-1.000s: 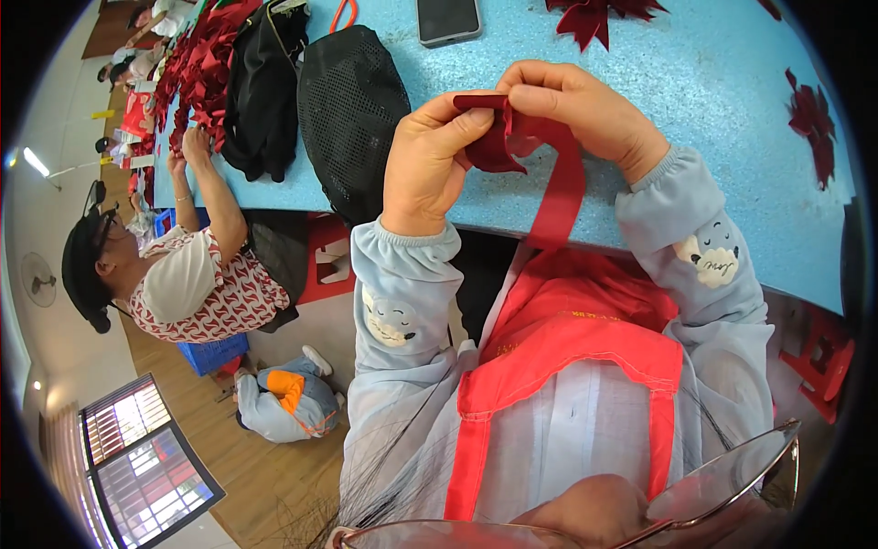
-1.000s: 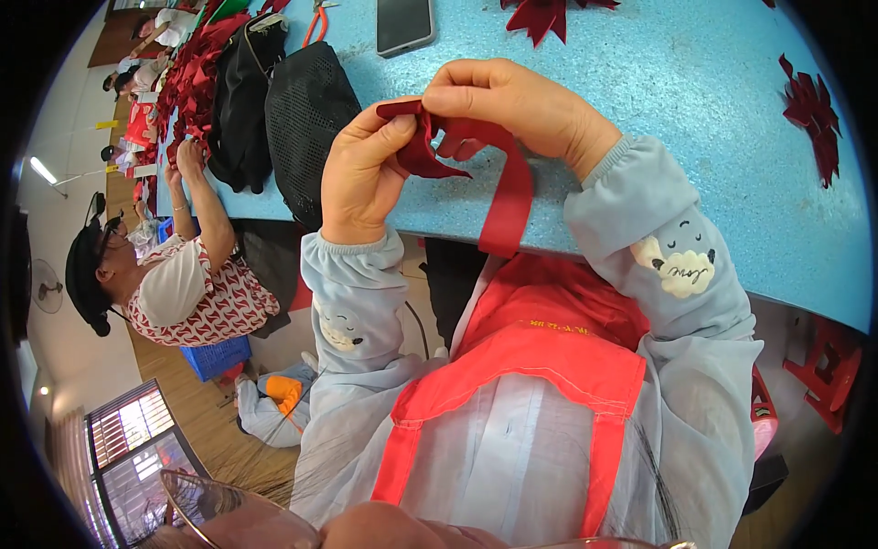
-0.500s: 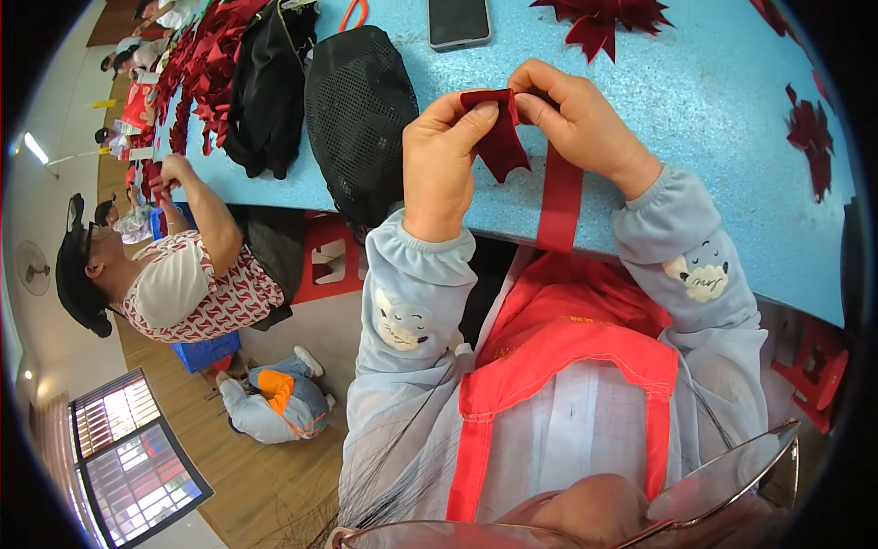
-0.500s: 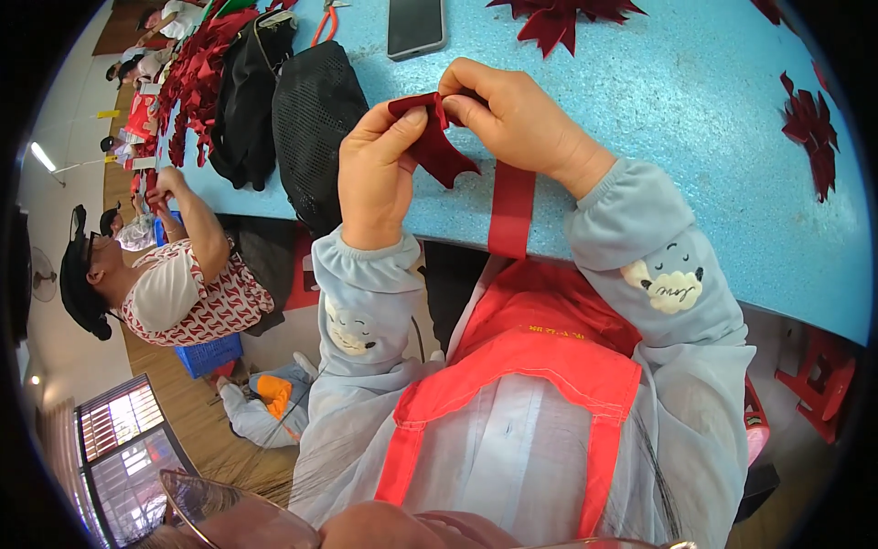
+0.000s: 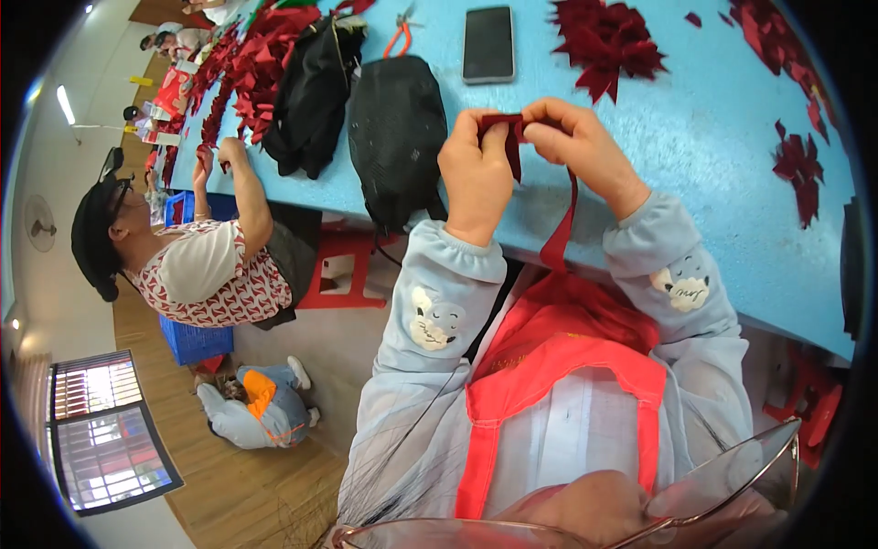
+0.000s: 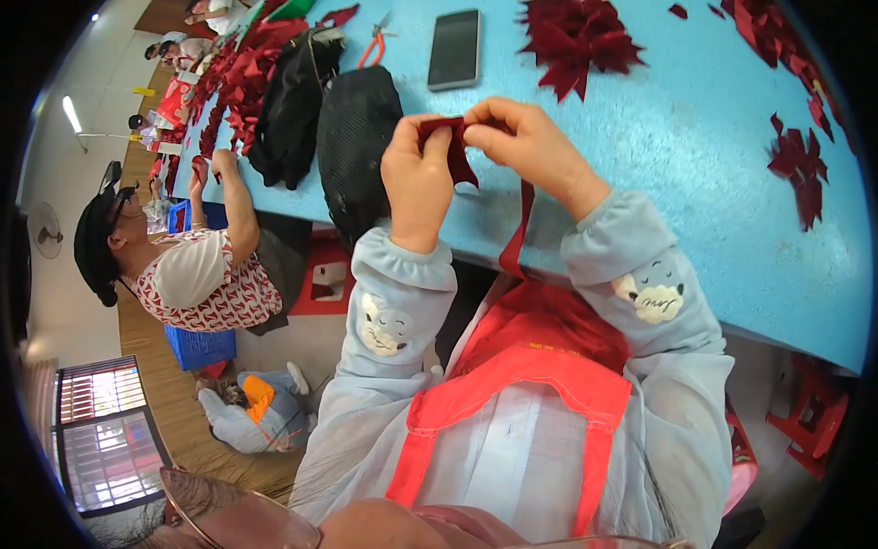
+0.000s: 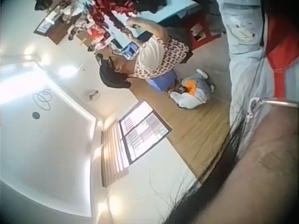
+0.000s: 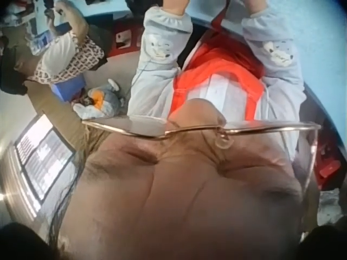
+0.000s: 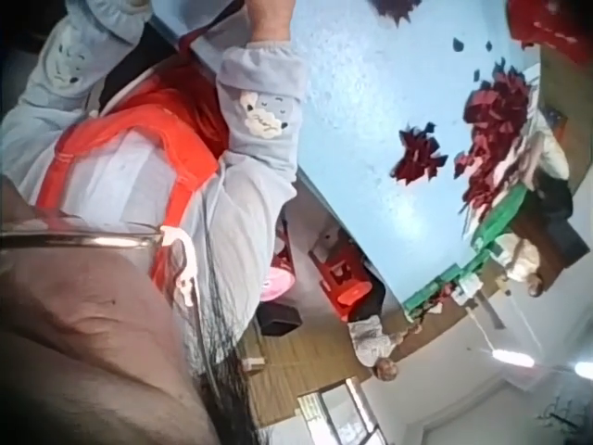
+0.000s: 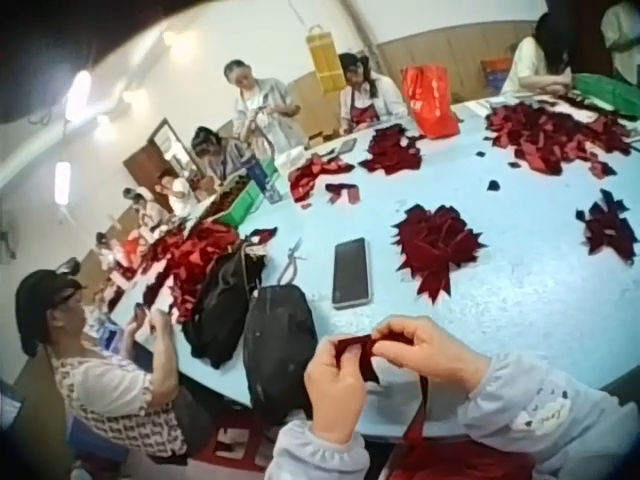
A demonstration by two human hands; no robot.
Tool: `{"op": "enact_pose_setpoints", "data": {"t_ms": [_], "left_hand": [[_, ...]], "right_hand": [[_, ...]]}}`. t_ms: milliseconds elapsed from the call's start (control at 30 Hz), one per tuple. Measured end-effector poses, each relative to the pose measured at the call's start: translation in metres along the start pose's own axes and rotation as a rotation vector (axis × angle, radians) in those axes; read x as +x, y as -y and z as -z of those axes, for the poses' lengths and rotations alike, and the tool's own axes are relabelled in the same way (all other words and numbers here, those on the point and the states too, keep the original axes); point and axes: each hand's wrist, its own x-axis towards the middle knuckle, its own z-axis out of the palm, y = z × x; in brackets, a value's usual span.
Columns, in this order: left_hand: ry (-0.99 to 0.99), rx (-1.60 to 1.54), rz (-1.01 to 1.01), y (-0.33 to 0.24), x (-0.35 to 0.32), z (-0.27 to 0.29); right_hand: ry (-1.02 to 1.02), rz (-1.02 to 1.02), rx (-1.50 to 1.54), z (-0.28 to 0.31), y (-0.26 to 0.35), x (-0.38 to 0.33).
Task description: Manually folding and assembling decorative red bows from fabric pieces.
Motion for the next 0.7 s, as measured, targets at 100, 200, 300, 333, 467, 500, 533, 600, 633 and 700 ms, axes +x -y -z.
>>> {"op": "enact_pose_setpoints", "data": {"t_ms": [100, 200, 300, 333, 467, 500, 533, 600, 633, 700], "left_hand": [[-0.011, 0.117, -0.1, 0.015, 0.002, -0.002], [-0.06, 0.001, -0.041, 0.016, -0.011, -0.01], [-0.043, -0.049, -0.047, 0.011, -0.023, -0.007], [0.0, -0.068, -0.022, 0.007, -0.027, -0.003], [0.138, 0.095, -0.203, -0.014, -0.022, 0.01], [0.205, 0.186, -0.302, -0.018, -0.021, 0.012], [0.277, 0.252, -0.251, -0.017, -0.018, 0.016], [0.376, 0.317, -0.144, -0.013, -0.011, 0.029], [0.413, 0.315, -0.085, -0.007, -0.006, 0.03], [0.362, 0.338, -0.212, -0.022, -0.01, 0.039]], "right_hand": [[-0.122, 0.238, -0.087, -0.008, -0.029, 0.009], [-0.213, 0.222, -0.093, -0.015, -0.035, 0.003], [-0.249, 0.257, -0.218, -0.011, -0.036, -0.004], [-0.209, 0.276, -0.267, -0.009, -0.034, -0.007], [-0.077, 0.372, -0.45, -0.006, -0.022, -0.007], [-0.034, 0.434, -0.537, -0.005, -0.019, -0.008], [-0.018, 0.478, -0.629, 0.003, -0.018, -0.015], [0.041, 0.584, -0.66, -0.006, -0.018, -0.009], [0.049, 0.568, -0.681, -0.007, -0.012, -0.009], [0.075, 0.549, -0.687, -0.013, 0.001, -0.01]]}}
